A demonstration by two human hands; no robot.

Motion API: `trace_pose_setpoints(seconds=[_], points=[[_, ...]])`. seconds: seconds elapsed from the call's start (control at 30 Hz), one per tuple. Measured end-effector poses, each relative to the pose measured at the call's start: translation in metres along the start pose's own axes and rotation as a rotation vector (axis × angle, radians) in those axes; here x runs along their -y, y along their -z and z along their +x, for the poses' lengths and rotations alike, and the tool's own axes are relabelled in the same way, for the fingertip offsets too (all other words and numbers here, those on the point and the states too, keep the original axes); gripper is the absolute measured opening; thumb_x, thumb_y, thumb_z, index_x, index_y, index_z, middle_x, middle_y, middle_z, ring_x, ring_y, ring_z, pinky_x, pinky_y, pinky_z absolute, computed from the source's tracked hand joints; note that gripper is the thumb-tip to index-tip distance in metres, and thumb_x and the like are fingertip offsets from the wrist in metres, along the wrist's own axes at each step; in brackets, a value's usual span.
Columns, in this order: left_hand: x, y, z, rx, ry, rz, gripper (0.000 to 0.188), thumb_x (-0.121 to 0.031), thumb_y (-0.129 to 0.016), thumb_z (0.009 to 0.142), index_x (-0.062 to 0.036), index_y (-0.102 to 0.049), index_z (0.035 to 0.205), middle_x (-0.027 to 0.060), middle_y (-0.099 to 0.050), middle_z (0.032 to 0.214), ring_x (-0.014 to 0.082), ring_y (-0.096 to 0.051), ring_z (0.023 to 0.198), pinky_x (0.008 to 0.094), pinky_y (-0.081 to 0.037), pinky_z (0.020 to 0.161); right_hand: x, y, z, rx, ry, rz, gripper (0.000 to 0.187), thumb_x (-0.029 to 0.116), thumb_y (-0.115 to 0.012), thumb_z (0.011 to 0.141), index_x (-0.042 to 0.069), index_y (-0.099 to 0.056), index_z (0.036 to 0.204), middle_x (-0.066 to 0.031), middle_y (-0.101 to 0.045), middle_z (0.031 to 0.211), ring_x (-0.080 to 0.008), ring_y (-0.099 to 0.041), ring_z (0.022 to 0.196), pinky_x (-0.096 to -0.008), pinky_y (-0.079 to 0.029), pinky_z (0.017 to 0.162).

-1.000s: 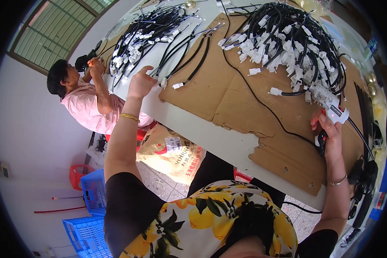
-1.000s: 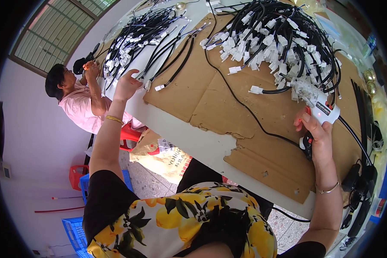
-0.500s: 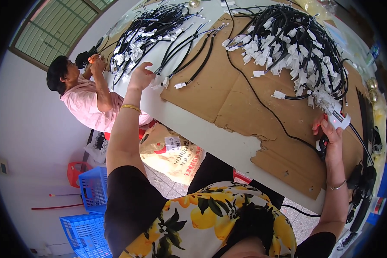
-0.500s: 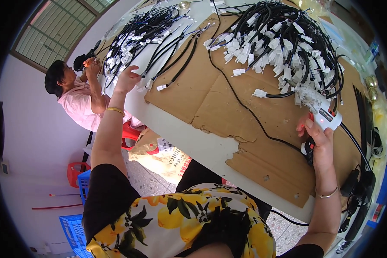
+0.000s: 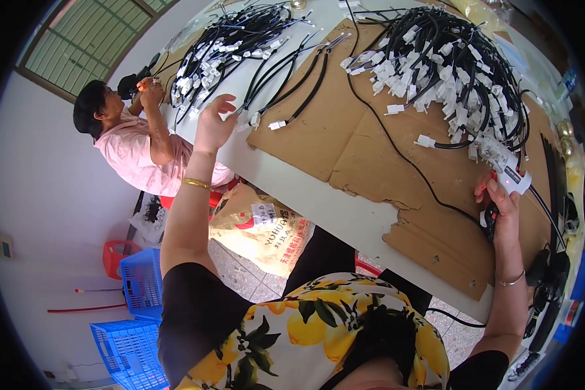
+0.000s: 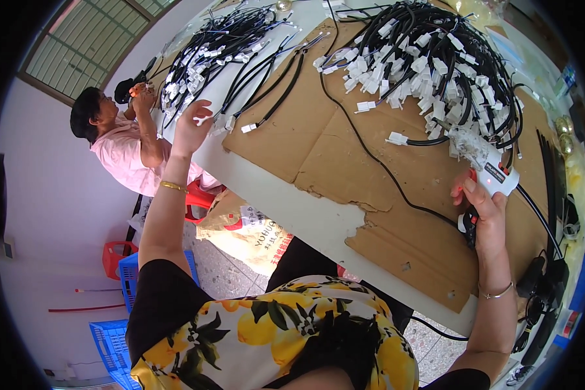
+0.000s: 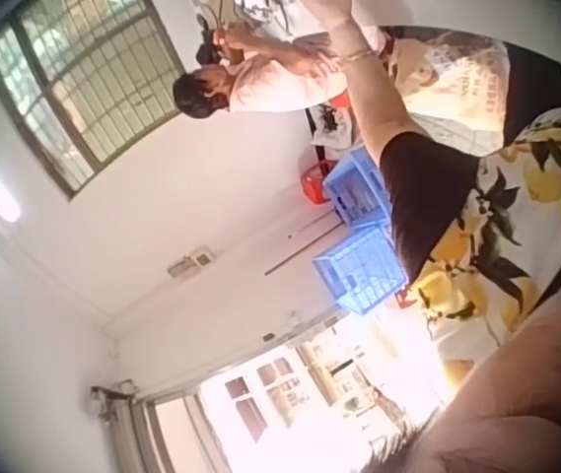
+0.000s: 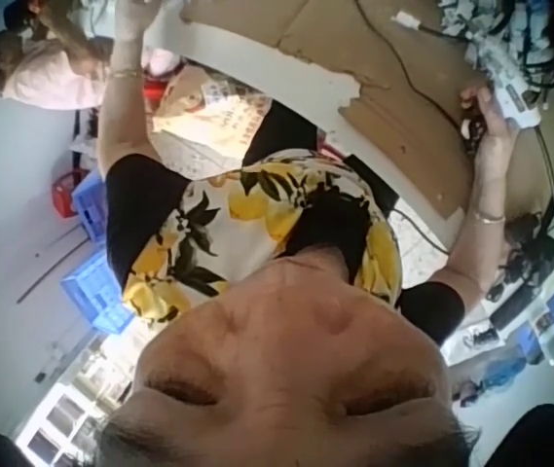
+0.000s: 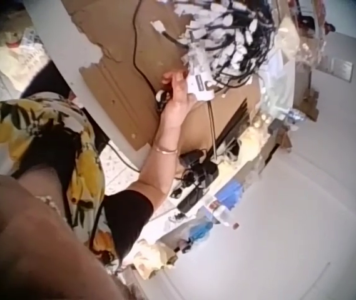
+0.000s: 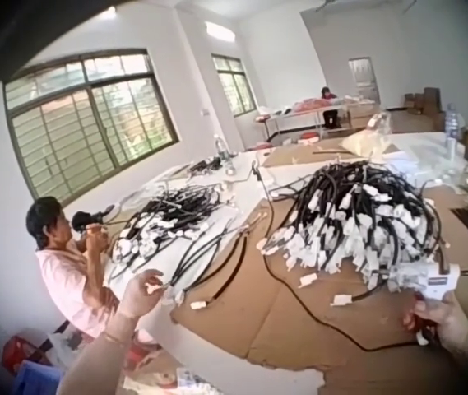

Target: Assembling decorative lights by using a hot glue gun to attach small white pieces to a wire frame.

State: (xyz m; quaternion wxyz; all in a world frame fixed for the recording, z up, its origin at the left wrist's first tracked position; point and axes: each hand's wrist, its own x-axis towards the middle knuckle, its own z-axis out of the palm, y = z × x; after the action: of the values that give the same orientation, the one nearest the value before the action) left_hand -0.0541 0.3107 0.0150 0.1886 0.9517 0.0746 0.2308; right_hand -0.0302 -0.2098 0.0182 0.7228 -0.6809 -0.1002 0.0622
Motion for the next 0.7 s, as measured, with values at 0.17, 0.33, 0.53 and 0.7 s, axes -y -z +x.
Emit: trace_pose_setpoints(seconds=[0.17,0.33,0.53,0.7], points=[[-0.022,-0.007,-0.013,0.070,-0.291,0.261,0.039,0.002,-0.058,0.060,-0.0058,-0.054,0.098,0.0079,-0.059,0.076,0.0269,-0.055,0.078,0.0343,-0.044,0.072,0.001,0.000,-0.001,0.022,0.004,-0.021,0.023,0.024,-0.056,0.076,0.001,-0.055,0.071,-0.0052,-0.054,0.069,-0.0121,-0.047,0.063,-0.0235,-0.036,0.059],[-0.024,-0.009,-0.013,0.060,-0.261,0.297,0.041,0.005,-0.056,0.060,-0.0072,-0.053,0.099,0.0086,-0.059,0.076,0.0282,-0.054,0.076,0.0350,-0.045,0.072,0.000,-0.001,-0.001,0.026,0.000,-0.006,0.023,0.024,-0.056,0.075,0.001,-0.055,0.071,-0.0049,-0.053,0.068,-0.0121,-0.047,0.063,-0.0237,-0.036,0.059],[-0.025,-0.004,-0.022,0.031,-0.140,0.109,0.037,0.004,-0.057,0.064,-0.0078,-0.052,0.099,0.0097,-0.060,0.075,0.0256,-0.057,0.073,0.0328,-0.047,0.068,0.001,-0.001,-0.002,0.023,-0.005,-0.019,0.023,0.024,-0.056,0.075,0.001,-0.055,0.072,-0.0048,-0.053,0.068,-0.0119,-0.047,0.063,-0.0238,-0.036,0.060],[-0.021,-0.011,-0.029,-0.165,-0.277,0.136,0.033,-0.003,-0.061,0.065,-0.0050,-0.052,0.097,0.0089,-0.060,0.071,0.0246,-0.058,0.069,0.0327,-0.047,0.064,0.001,-0.002,-0.002,0.018,-0.025,-0.015,0.023,0.024,-0.056,0.075,0.001,-0.054,0.074,-0.0053,-0.053,0.069,-0.0122,-0.047,0.064,-0.0235,-0.036,0.060]])
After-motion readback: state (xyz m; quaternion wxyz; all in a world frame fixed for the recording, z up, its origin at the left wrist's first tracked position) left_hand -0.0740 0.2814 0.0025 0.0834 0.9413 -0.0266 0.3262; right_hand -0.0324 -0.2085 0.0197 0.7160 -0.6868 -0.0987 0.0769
